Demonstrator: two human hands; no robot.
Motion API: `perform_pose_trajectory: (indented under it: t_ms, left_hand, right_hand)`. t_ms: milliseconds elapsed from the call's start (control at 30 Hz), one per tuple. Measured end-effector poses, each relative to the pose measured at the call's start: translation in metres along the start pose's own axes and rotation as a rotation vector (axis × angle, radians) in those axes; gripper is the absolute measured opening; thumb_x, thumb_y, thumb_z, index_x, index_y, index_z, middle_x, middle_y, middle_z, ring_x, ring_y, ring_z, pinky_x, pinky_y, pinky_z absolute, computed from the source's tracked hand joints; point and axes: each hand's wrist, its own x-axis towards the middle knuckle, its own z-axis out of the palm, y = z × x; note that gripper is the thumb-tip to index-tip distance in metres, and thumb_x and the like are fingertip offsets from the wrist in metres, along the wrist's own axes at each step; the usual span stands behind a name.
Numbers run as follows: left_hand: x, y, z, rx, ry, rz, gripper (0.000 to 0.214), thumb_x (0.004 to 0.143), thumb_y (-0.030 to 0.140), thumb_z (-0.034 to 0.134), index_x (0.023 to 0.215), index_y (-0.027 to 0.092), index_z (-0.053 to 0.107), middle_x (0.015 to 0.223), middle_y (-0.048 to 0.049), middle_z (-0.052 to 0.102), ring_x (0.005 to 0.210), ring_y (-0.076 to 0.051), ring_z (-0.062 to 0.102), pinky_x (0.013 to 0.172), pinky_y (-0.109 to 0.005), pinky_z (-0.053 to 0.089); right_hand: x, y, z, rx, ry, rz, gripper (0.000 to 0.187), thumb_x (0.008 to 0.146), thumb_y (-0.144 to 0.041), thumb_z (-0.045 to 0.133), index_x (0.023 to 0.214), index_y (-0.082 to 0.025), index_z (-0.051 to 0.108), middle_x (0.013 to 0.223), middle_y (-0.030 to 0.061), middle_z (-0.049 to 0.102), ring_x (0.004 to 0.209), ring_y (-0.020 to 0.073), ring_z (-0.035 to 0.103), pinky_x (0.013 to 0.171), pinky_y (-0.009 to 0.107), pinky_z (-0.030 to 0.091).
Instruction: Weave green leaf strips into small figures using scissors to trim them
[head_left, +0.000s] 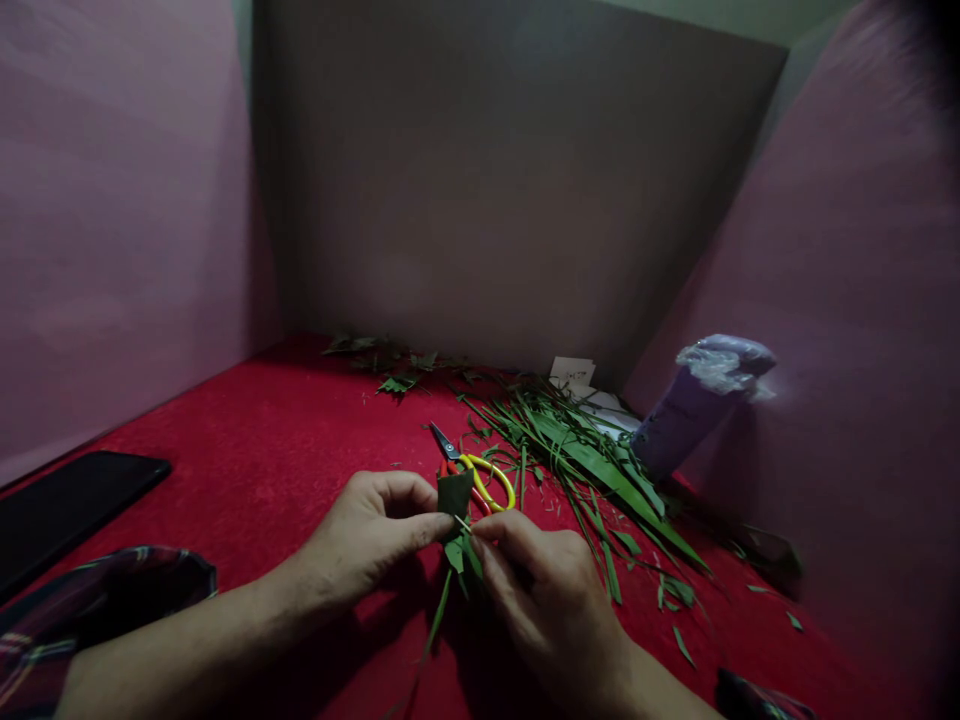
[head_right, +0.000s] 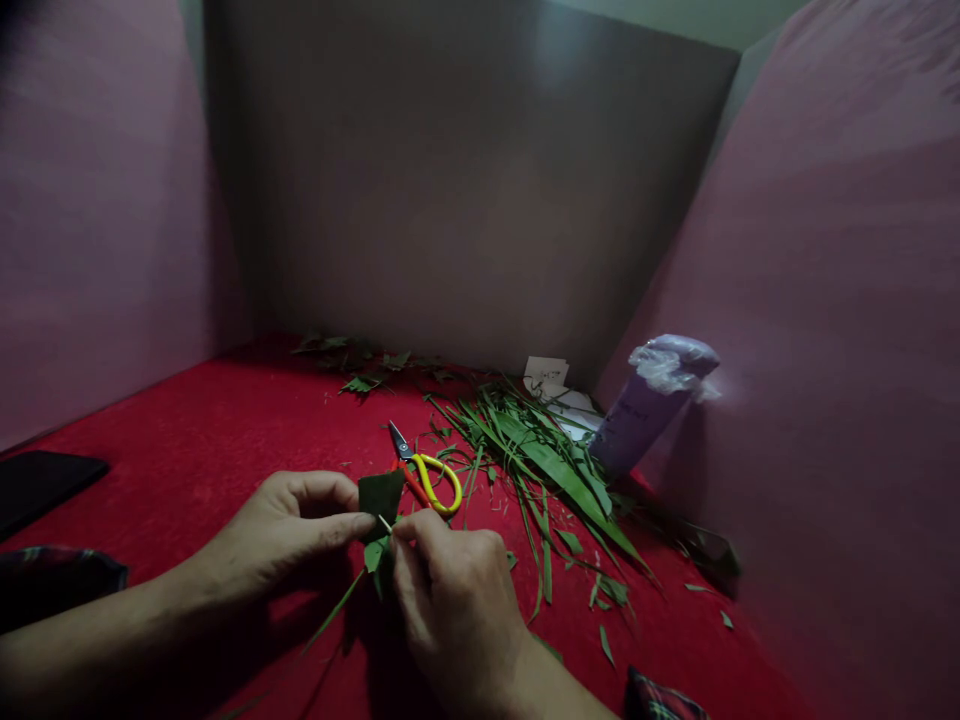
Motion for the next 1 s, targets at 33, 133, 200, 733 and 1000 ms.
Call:
perform_pose_trajectory:
  t_ms: [33, 133, 200, 733, 1000]
  left_hand:
    - [0.000, 0.000, -0.001, -0.012, 0.008, -0.011, 0.021, 0.058, 0.027, 0.073, 0.058, 0.015, 0.056, 0.045, 0.0061, 0.050, 0.039, -0.007, 0.040, 0.040, -0.019, 0.029]
    - [0.002, 0.000, -0.003, -0.007, 0.009, -0.013, 0.023, 0.057, 0.026, 0.074, 0.059, 0.015, 0.054, 0.049, 0.0044, 0.053, 0.042, -0.008, 0.043, 0.042, -0.021, 0.032]
    - [0.002, 0.001, -0.004, 0.018, -0.007, -0.022, 0.021, 0.058, 0.026, 0.073, 0.063, 0.013, 0.057, 0.053, 0.0025, 0.055, 0.045, -0.009, 0.045, 0.044, -0.022, 0.033]
    - [0.004, -0.001, -0.009, -0.015, -0.141, -0.116, 0.021, 0.061, 0.030, 0.070, 0.066, 0.012, 0.061, 0.055, -0.0001, 0.057, 0.048, -0.010, 0.046, 0.051, -0.024, 0.035]
    - [0.005, -0.002, -0.011, -0.058, -0.185, -0.130, 0.022, 0.061, 0.031, 0.072, 0.064, 0.012, 0.061, 0.050, 0.0024, 0.054, 0.043, -0.008, 0.041, 0.045, -0.021, 0.029]
  right_hand:
    - [0.000, 0.001, -0.001, -0.001, -0.011, -0.009, 0.020, 0.087, -0.022, 0.043, 0.080, -0.017, 0.061, 0.052, -0.0008, 0.055, 0.042, 0.0100, 0.047, 0.046, 0.019, 0.035]
    - [0.000, 0.003, -0.002, -0.004, -0.052, -0.032, 0.022, 0.089, -0.023, 0.040, 0.078, -0.018, 0.058, 0.054, -0.0019, 0.052, 0.044, 0.0093, 0.045, 0.048, 0.019, 0.034]
    - [0.002, 0.005, -0.003, -0.006, -0.058, -0.047, 0.023, 0.090, -0.023, 0.039, 0.077, -0.019, 0.057, 0.056, -0.0023, 0.052, 0.046, 0.0089, 0.045, 0.050, 0.019, 0.034]
    - [0.008, 0.012, -0.010, -0.209, -0.045, -0.154, 0.018, 0.087, -0.018, 0.043, 0.081, -0.021, 0.060, 0.059, -0.0029, 0.058, 0.048, 0.0094, 0.048, 0.050, 0.020, 0.030]
    - [0.008, 0.013, -0.009, -0.143, -0.054, -0.087, 0.020, 0.087, -0.017, 0.040, 0.074, -0.021, 0.055, 0.055, -0.0043, 0.048, 0.046, 0.0088, 0.039, 0.048, 0.019, 0.028]
